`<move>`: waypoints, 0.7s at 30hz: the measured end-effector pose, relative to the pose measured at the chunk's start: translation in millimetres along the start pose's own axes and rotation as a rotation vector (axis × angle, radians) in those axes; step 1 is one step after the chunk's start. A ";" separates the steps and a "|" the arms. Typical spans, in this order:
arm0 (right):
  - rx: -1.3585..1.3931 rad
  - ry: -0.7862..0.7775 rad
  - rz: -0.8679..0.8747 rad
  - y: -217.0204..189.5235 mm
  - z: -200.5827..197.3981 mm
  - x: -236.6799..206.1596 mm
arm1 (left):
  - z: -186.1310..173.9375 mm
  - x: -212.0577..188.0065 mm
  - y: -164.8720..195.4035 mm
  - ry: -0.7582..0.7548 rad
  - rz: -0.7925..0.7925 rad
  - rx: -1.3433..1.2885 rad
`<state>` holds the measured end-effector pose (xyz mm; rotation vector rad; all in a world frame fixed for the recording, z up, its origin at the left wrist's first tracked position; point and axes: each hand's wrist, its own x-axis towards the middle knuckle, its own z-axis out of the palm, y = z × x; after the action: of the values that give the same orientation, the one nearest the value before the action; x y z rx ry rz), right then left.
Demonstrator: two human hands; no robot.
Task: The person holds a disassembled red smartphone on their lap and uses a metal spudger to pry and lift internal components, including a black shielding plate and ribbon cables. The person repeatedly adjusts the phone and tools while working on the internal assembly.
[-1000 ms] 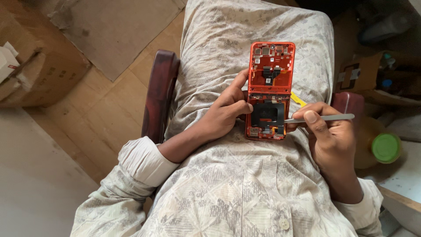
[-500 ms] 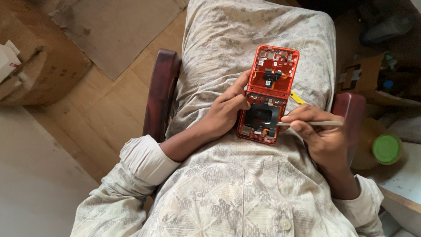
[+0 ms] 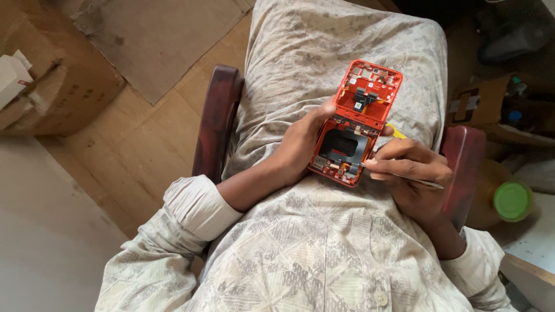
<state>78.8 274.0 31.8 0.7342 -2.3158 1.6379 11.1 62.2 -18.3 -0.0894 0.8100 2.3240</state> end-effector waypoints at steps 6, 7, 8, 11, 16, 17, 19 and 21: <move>-0.023 -0.003 -0.065 -9.4 4.6 8.4 | -3.4 4.6 -3.3 0.050 -0.106 -0.095; -0.033 -0.006 -0.072 -11.9 5.1 10.4 | -3.9 5.4 -2.4 0.038 -0.121 -0.111; -0.061 -0.020 -0.073 -15.2 4.7 11.9 | -4.5 5.7 -1.4 0.031 -0.153 -0.122; -0.131 -0.064 -0.081 -25.5 0.1 17.0 | -5.4 7.0 2.3 -0.022 -0.225 -0.170; -0.138 -0.102 -0.112 -28.0 -5.4 27.3 | -4.3 9.5 4.5 -0.099 -0.262 -0.218; -0.140 -0.109 -0.128 -26.7 -5.2 28.4 | -4.3 9.2 4.1 -0.097 -0.256 -0.222; -0.146 -0.122 -0.163 -23.4 -4.5 30.6 | -4.7 9.1 4.8 -0.094 -0.244 -0.228; -0.138 -0.128 -0.180 -22.2 -4.1 30.8 | -5.6 8.4 5.8 -0.086 -0.255 -0.228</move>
<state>63.3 263.6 65.1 1.0098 -2.3412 1.3774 0.1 60.4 -21.9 -0.1795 0.4595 2.1517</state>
